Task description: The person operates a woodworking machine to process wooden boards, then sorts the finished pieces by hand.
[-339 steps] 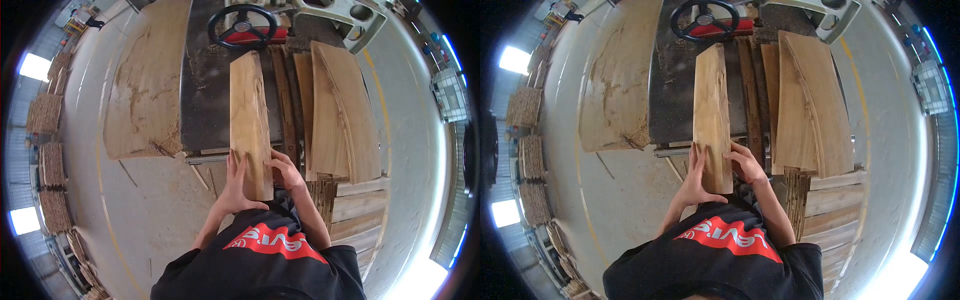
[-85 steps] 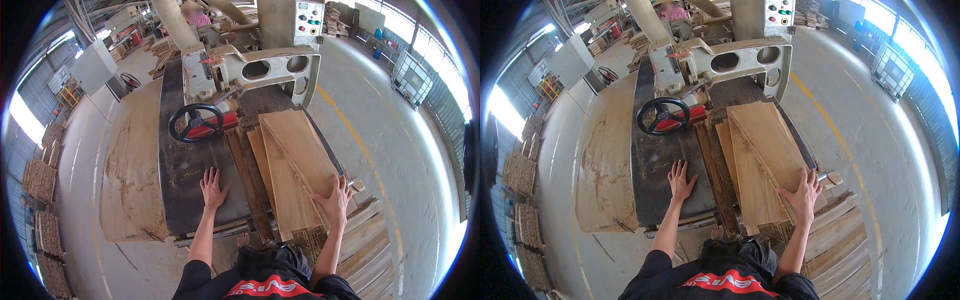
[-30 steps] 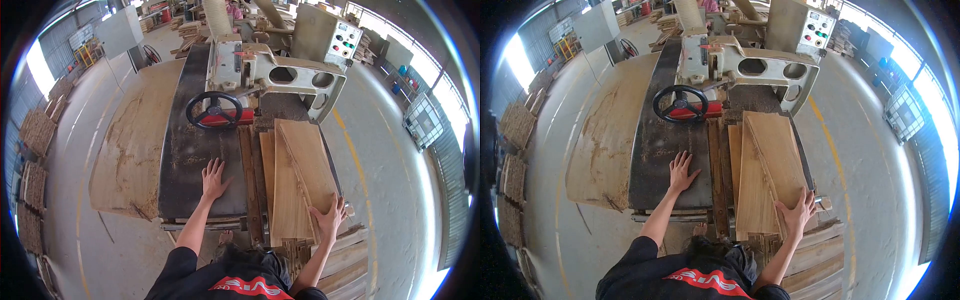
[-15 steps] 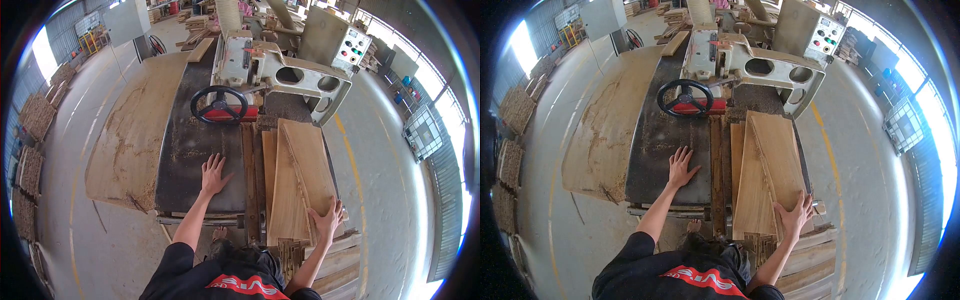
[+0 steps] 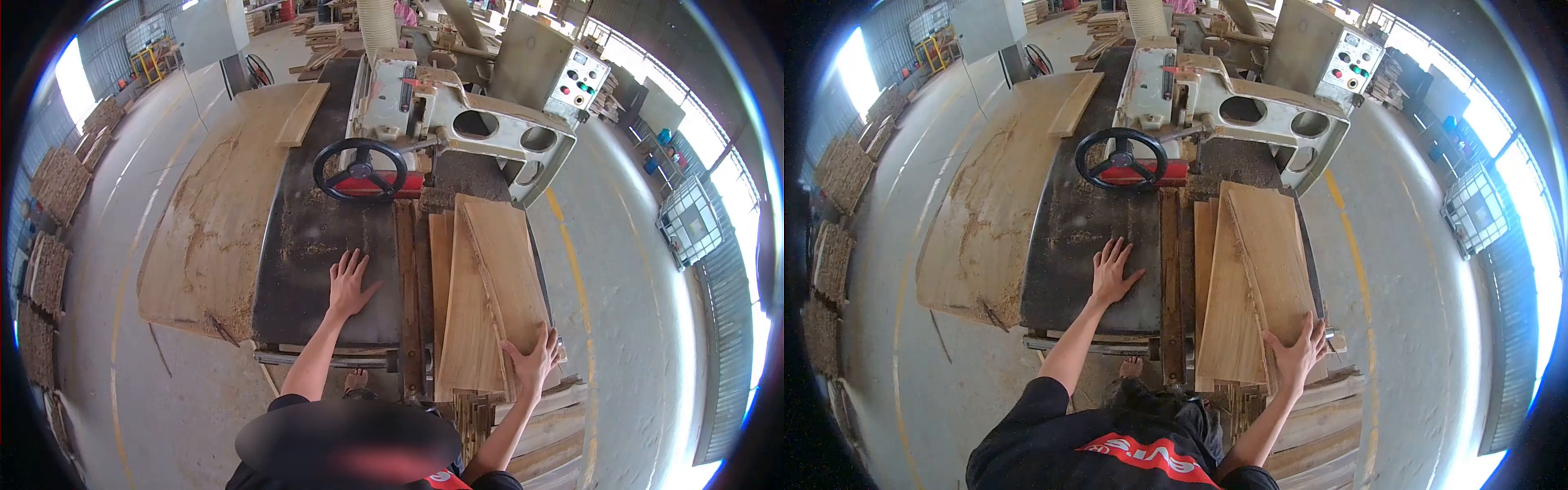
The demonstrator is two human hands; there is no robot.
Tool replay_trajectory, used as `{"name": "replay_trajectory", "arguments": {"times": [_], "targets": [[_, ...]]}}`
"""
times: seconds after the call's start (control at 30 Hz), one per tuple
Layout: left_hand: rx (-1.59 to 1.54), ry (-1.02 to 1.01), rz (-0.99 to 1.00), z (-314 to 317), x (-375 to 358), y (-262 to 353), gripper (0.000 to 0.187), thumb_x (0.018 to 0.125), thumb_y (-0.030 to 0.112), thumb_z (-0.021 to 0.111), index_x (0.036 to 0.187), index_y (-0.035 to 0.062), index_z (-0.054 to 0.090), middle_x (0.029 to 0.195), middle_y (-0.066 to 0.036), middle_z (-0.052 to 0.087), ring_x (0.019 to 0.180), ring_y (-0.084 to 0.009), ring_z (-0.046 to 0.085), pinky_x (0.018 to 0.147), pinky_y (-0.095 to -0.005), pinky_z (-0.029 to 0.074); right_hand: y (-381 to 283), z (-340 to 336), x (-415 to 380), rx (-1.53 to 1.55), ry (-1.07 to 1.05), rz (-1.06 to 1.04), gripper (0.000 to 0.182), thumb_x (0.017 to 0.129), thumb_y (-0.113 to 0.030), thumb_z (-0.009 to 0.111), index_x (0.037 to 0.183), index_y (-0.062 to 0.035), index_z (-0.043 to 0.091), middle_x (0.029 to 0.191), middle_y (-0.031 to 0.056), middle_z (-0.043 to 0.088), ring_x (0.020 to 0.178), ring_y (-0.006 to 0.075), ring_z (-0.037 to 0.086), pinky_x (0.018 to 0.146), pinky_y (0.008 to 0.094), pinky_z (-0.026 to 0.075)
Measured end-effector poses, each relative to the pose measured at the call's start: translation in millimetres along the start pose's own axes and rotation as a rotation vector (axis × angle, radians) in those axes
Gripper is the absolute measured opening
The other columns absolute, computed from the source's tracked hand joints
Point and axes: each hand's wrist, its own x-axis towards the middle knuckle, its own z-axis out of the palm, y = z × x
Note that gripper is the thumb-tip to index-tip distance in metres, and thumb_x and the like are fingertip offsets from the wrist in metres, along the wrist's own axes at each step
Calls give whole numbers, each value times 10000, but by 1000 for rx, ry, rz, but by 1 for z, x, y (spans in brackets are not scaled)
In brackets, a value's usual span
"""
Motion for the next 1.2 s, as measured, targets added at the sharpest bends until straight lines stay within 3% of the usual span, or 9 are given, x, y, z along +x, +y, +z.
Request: {"name": "replay_trajectory", "arguments": {"times": [0.3,0.4,0.6,0.73,0.83,0.93,0.97,1.07,1.2], "targets": [[-25,-9,-16,-6,0,3,801,1005,599,693,1620,120,508,1731,-160,390,1631,-385,268,1286,-598,244,-8,-8,0,29,-37,16,1319,639,-734,914,1677,-114,387,1725,314,296,1623,486,225,1295,694,137],[-24,-15,-9,-6,-1,2,810,1005,603,691,1620,110,506,1732,-167,386,1630,-390,267,1282,-600,248,-21,-16,-2,-27,-55,21,1219,691,-634,938,1658,-107,414,1721,320,303,1621,495,229,1275,703,210],[-58,54,17,-3,-5,3,792,949,504,773,1571,71,539,1700,-195,417,1591,-420,321,1251,-584,281,-105,3,-17,259,140,-451,716,863,-294,899,1468,-55,601,1599,305,473,1504,496,422,1190,654,407],[-156,138,23,0,-4,-2,663,950,428,794,1486,78,620,1654,-195,478,1570,-413,367,1238,-577,308,-194,37,-49,421,-37,-716,598,916,-242,850,1423,-26,618,1556,293,514,1446,501,483,1189,576,430],[-365,268,-31,-12,-5,-4,453,985,299,783,1379,93,700,1571,-172,580,1525,-394,446,1234,-548,342,-239,76,-74,420,-220,-748,614,926,-229,840,1454,-30,599,1599,313,466,1506,508,420,1211,572,414],[-573,384,-105,-16,-6,-22,393,987,249,772,1345,96,720,1520,-157,627,1493,-388,482,1220,-539,362,-259,123,-95,395,-314,-716,694,931,-246,836,1517,-30,534,1637,331,416,1553,498,366,1254,583,352],[-580,422,-115,-18,-3,-32,343,983,222,767,1300,95,730,1476,-150,656,1451,-388,518,1202,-536,384,-259,139,-101,286,-297,-744,714,961,-308,797,1550,-40,496,1657,347,376,1567,507,334,1292,620,239],[-442,497,-48,-34,28,-77,355,916,204,818,1249,115,730,1411,-141,680,1385,-401,561,1172,-523,406,-269,155,-115,89,-254,-701,683,993,-382,736,1538,-41,508,1676,324,372,1576,475,341,1312,625,143],[-319,530,11,-42,124,-175,315,952,250,790,1214,85,733,1397,-163,682,1380,-404,556,1182,-552,396,-272,177,-122,68,-155,-626,639,1029,-437,660,1527,-55,537,1679,280,413,1560,406,413,1317,569,132]]}}
